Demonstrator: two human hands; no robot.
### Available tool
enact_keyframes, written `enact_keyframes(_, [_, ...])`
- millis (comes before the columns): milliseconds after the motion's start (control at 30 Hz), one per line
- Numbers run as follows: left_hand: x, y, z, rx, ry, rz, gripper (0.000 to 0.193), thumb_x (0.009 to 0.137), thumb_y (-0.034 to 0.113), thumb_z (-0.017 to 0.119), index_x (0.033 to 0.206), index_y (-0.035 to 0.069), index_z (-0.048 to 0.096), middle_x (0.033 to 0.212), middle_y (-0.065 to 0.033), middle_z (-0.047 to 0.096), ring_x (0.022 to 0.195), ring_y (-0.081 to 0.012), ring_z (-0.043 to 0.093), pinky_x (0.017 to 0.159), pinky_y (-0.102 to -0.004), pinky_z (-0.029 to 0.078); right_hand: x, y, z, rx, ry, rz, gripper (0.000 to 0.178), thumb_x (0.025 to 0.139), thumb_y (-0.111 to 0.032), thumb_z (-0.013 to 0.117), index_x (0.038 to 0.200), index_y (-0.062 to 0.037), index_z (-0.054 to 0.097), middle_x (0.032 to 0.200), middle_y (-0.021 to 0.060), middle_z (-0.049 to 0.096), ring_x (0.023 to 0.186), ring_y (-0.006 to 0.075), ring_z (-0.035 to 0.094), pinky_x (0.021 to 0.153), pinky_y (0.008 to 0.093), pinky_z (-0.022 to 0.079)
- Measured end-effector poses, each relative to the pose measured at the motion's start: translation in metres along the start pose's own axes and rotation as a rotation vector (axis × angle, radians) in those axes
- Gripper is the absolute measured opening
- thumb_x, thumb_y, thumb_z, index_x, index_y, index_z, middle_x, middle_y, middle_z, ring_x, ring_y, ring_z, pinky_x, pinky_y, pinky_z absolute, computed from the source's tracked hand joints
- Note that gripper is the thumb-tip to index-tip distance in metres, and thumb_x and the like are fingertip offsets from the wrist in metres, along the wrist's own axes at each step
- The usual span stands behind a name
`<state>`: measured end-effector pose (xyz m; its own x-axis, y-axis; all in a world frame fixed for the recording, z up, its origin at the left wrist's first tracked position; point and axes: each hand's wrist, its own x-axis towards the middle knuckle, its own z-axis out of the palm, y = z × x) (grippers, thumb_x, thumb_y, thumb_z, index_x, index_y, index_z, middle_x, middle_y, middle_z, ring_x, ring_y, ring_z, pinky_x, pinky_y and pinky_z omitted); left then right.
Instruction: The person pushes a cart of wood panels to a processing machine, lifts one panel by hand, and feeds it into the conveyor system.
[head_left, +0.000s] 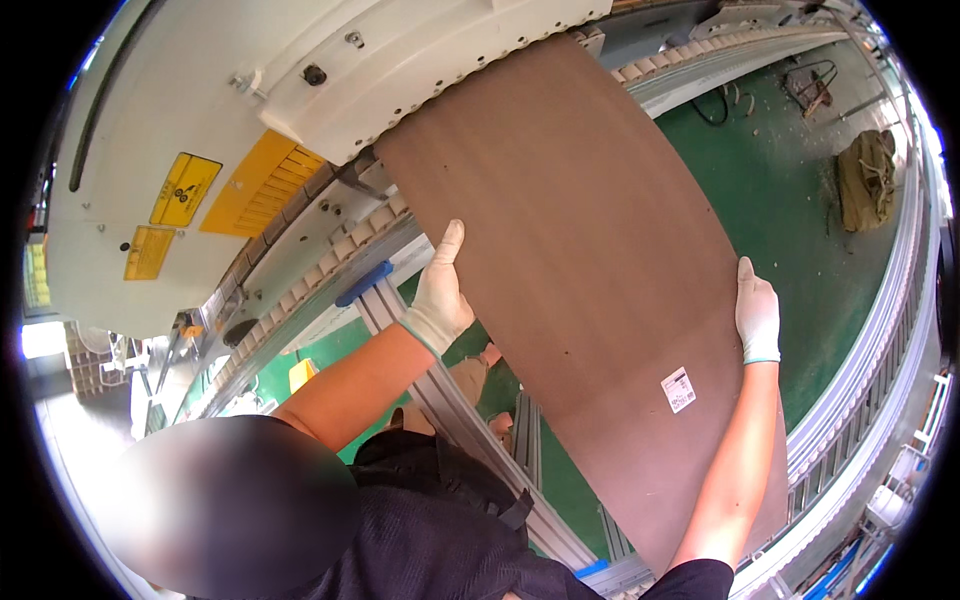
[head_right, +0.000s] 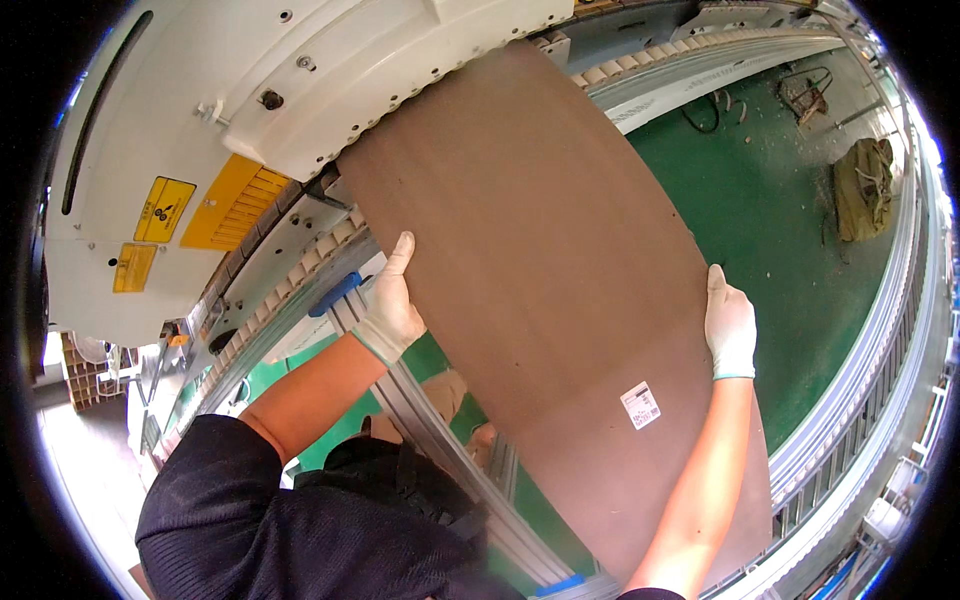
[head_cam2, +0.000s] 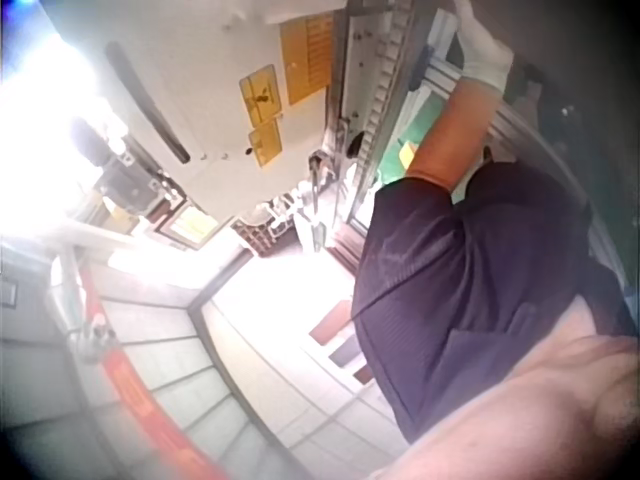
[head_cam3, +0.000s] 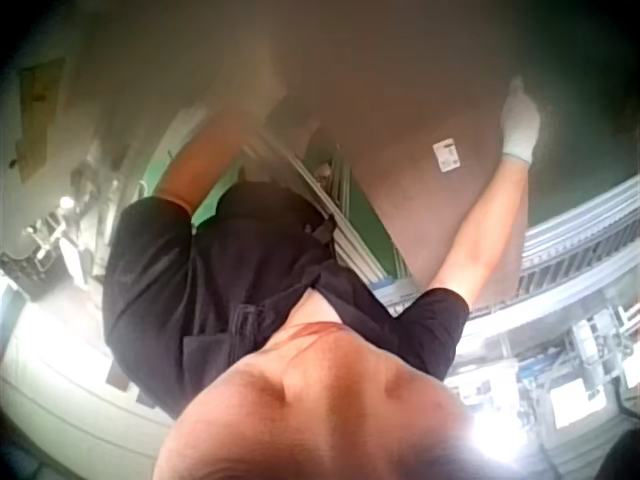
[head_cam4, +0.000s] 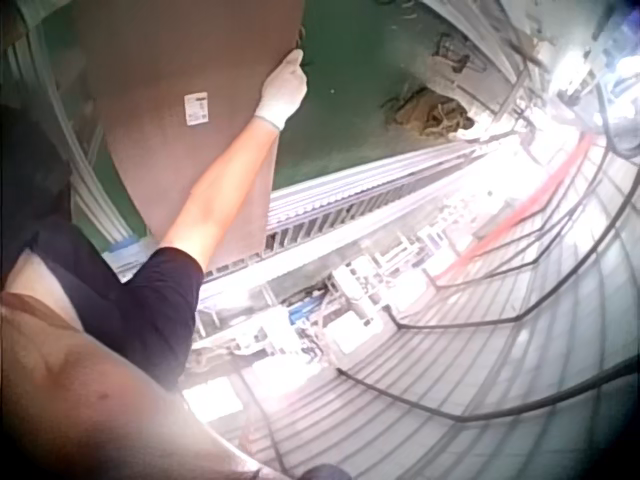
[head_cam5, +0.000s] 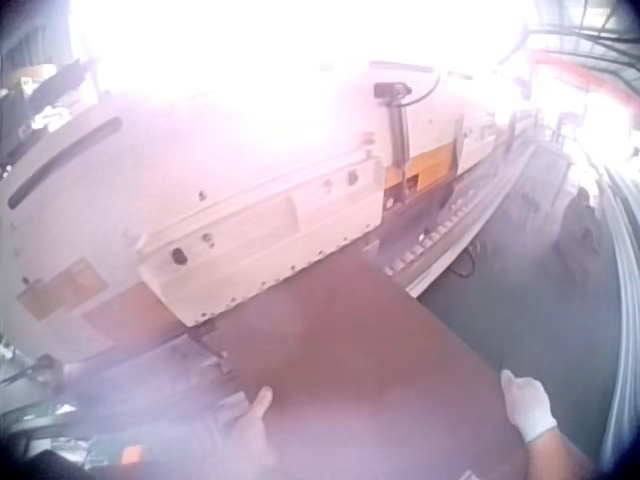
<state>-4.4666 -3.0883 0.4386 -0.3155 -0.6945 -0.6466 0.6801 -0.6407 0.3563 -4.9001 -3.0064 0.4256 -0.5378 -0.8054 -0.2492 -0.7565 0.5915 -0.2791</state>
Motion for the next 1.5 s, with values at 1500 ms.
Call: enact_keyframes(1500, [-0.021,-0.039,-0.003,-0.003,-0.054,0.039,0.060,0.109,0.045,0.057,0.155,0.009,0.048,0.153,-0.0104,0.055,0.141,-0.0312,0.050,0.119,-0.0504,0.042,0.015,0.032,0.018,-0.263,0.161,-0.655,0.015,0.101,-0.016,0.048,0.100,-0.0081,0.061,0.086,0.0179,0.069,0.082,0.0391,0.071,0.068,0.0506,0.058])
